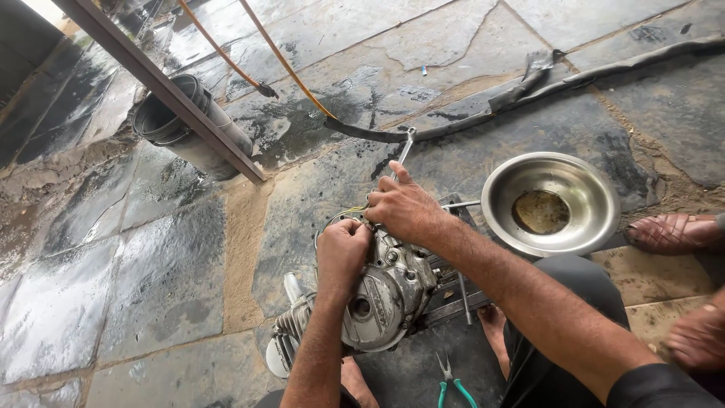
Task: Using wrenches and hands to disassemble or repair a motorcycle engine component.
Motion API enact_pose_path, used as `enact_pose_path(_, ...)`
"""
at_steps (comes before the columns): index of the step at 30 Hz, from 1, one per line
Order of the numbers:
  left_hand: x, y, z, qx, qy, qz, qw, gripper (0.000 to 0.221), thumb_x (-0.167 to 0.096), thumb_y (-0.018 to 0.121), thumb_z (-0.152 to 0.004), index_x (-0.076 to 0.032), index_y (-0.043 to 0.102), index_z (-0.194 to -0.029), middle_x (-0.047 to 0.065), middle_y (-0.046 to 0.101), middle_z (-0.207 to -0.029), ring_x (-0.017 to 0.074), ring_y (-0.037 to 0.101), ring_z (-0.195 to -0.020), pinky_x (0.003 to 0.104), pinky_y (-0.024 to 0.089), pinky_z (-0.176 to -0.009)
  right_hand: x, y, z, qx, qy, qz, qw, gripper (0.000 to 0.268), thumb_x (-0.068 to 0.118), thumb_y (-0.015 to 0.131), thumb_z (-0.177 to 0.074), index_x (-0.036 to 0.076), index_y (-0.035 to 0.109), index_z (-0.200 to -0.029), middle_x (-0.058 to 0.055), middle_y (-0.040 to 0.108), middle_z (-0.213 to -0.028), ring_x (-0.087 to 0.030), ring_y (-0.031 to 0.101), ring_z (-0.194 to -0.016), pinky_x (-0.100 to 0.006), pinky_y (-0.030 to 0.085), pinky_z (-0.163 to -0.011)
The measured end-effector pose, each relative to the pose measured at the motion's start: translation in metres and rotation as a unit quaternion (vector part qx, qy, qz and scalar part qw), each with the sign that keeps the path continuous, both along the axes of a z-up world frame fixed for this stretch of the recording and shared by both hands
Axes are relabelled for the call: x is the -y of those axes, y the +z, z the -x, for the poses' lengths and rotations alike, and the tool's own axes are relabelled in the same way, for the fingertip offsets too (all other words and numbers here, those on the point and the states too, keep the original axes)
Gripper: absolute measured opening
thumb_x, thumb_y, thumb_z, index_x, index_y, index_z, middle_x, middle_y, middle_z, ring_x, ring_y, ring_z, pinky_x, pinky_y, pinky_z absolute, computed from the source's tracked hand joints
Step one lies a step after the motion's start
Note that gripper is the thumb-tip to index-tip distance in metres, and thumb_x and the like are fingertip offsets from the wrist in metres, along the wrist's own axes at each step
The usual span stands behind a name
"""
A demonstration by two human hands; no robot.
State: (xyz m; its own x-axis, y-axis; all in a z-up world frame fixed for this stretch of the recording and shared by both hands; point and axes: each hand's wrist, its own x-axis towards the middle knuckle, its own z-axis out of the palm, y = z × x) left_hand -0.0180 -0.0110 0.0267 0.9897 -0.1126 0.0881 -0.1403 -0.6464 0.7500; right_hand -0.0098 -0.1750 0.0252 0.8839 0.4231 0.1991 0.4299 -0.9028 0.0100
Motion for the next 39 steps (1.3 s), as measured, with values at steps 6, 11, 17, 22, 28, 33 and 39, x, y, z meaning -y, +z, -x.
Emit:
enact_pose_path(6, 0.000, -0.003, -0.004, -0.010, -0.026, 0.010, 1.000, 0.024, -0.023, 0.070, -0.084, -0.002, 0.079, -0.086, 0.015, 0.077, -0.072, 0.0254, 0.075, -0.065, 0.037, 0.057, -0.068, -0.007, 0.009, 0.030, -0.142, -0.031, 0.028, 0.989, 0.015, 0.020, 0.069, -0.094, 0.009, 0.070, -0.105, -0.006, 0.072, -0.093, -0.021, 0.067, -0.098, -0.051, 0.043, -0.104)
enact_pose_path(11, 0.000, -0.003, 0.000, 0.062, -0.048, -0.001, 0.997, 0.022, -0.020, 0.068, -0.084, -0.002, 0.079, -0.090, 0.015, 0.077, -0.079, 0.0261, 0.076, -0.071, 0.037, 0.058, -0.072, -0.004, 0.005, 0.037, -0.172, -0.057, -0.050, 0.982, 0.018, 0.008, 0.063, -0.097, 0.001, 0.064, -0.113, -0.013, 0.071, -0.090, -0.024, 0.071, -0.085, -0.045, 0.057, -0.084)
enact_pose_path(17, 0.004, 0.005, 0.012, 0.085, -0.028, 0.004, 0.996, 0.022, -0.020, 0.067, -0.085, -0.002, 0.079, -0.091, 0.015, 0.077, -0.078, 0.0257, 0.075, -0.069, 0.038, 0.058, -0.071, 0.003, 0.008, 0.021, -0.124, -0.017, -0.021, 0.992, 0.009, 0.011, 0.063, -0.096, 0.008, 0.069, -0.103, -0.008, 0.072, -0.093, -0.024, 0.069, -0.092, -0.050, 0.044, -0.100)
enact_pose_path(22, 0.009, 0.012, 0.007, -0.003, 0.000, -0.014, 1.000, 0.023, -0.020, 0.065, -0.087, -0.001, 0.079, -0.086, 0.015, 0.076, -0.071, 0.0243, 0.074, -0.063, 0.038, 0.057, -0.068, -0.002, -0.012, -0.003, 0.033, 0.012, -0.020, 0.999, 0.014, 0.014, 0.074, -0.080, 0.017, 0.076, -0.093, -0.004, 0.075, -0.097, -0.023, 0.067, -0.103, -0.059, 0.027, -0.117)
enact_pose_path(28, 0.005, 0.001, 0.003, 0.032, -0.021, 0.016, 0.999, 0.022, -0.019, 0.065, -0.085, -0.002, 0.079, -0.089, 0.014, 0.076, -0.072, 0.0221, 0.074, -0.063, 0.037, 0.058, -0.068, -0.015, 0.016, 0.033, -0.140, -0.041, 0.024, 0.989, 0.016, 0.015, 0.071, -0.093, 0.002, 0.069, -0.102, -0.013, 0.074, -0.095, -0.024, 0.073, -0.088, -0.044, 0.057, -0.090)
enact_pose_path(33, 0.006, 0.002, 0.004, 0.055, -0.029, 0.021, 0.998, 0.022, -0.017, 0.064, -0.085, -0.002, 0.079, -0.091, 0.015, 0.077, -0.075, 0.0236, 0.075, -0.066, 0.037, 0.058, -0.070, -0.007, 0.020, 0.040, -0.168, -0.051, -0.037, 0.984, 0.015, 0.008, 0.069, -0.091, 0.000, 0.067, -0.104, -0.014, 0.075, -0.090, -0.024, 0.074, -0.080, -0.042, 0.060, -0.077)
enact_pose_path(39, 0.005, 0.000, 0.010, 0.096, -0.019, 0.009, 0.995, 0.021, -0.018, 0.065, -0.088, -0.001, 0.078, -0.092, 0.017, 0.076, -0.080, 0.0287, 0.075, -0.074, 0.040, 0.057, -0.074, 0.002, 0.000, 0.017, -0.103, -0.014, -0.024, 0.994, 0.016, 0.012, 0.067, -0.093, 0.008, 0.069, -0.108, -0.010, 0.075, -0.090, -0.022, 0.071, -0.086, -0.051, 0.047, -0.097)
